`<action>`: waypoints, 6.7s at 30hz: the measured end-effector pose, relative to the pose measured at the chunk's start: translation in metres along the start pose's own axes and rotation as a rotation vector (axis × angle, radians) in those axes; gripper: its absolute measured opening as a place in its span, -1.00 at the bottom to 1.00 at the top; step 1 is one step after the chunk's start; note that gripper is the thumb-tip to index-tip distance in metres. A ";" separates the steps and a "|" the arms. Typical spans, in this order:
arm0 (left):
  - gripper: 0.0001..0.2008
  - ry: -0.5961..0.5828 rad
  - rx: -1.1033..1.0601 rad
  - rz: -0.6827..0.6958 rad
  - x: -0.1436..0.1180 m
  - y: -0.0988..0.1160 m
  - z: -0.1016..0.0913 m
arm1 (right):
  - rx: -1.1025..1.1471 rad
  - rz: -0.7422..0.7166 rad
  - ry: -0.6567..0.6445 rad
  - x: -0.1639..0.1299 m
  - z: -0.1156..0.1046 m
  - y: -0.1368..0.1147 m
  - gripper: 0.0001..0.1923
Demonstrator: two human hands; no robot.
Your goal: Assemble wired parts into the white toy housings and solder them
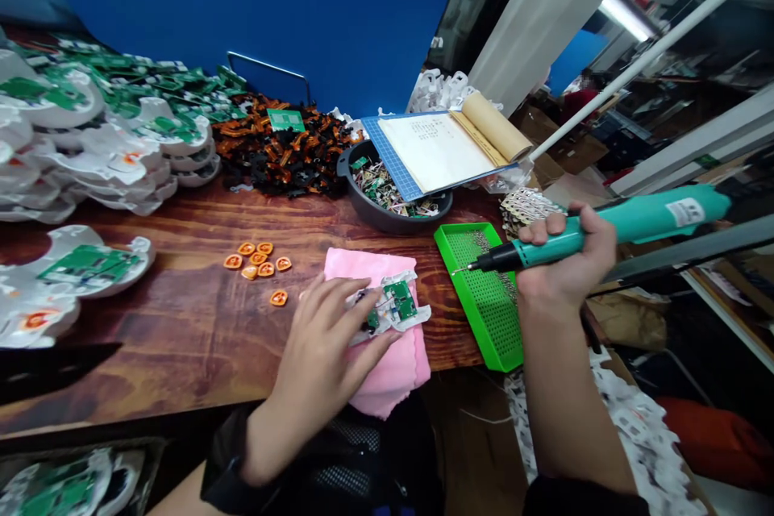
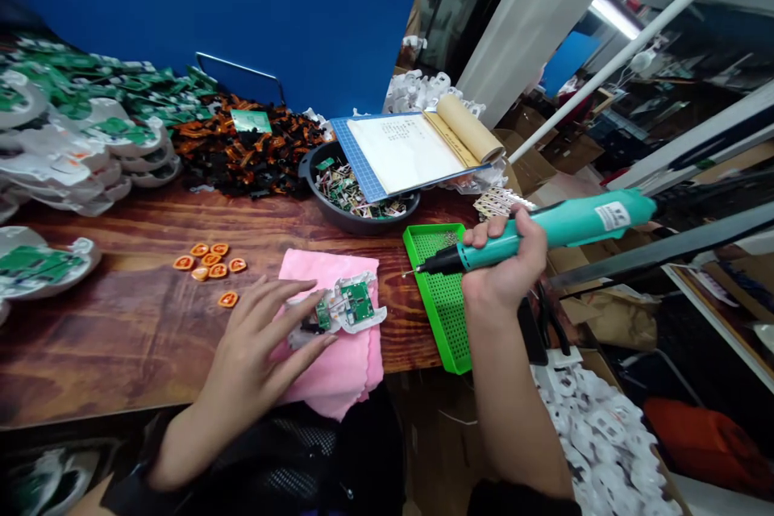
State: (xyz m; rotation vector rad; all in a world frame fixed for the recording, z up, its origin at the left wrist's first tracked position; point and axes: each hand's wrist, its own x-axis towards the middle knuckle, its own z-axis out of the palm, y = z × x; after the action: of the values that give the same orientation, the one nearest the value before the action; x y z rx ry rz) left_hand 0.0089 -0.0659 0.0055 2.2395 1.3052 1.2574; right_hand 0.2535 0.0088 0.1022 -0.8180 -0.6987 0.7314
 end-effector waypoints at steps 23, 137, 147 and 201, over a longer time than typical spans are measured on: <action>-0.70 -0.210 0.152 0.216 0.032 0.037 0.002 | 0.010 0.074 -0.263 -0.073 0.034 -0.017 -0.85; -0.51 -0.230 0.044 -0.171 -0.008 -0.028 0.013 | -0.224 -0.221 0.132 0.017 -0.013 0.032 -0.75; -0.51 -0.244 -0.011 -0.193 -0.006 -0.021 0.009 | -0.043 0.149 -0.159 -0.074 0.070 0.042 -0.76; -0.44 -0.052 0.002 -0.047 -0.009 -0.019 0.005 | -0.001 0.180 -0.232 -0.102 0.066 0.034 -0.80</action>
State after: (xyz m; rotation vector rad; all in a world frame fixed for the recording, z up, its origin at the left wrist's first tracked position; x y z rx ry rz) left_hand 0.0001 -0.0617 -0.0140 2.2141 1.3326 1.1744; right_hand 0.1358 -0.0300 0.0802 -0.8113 -0.8400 1.0002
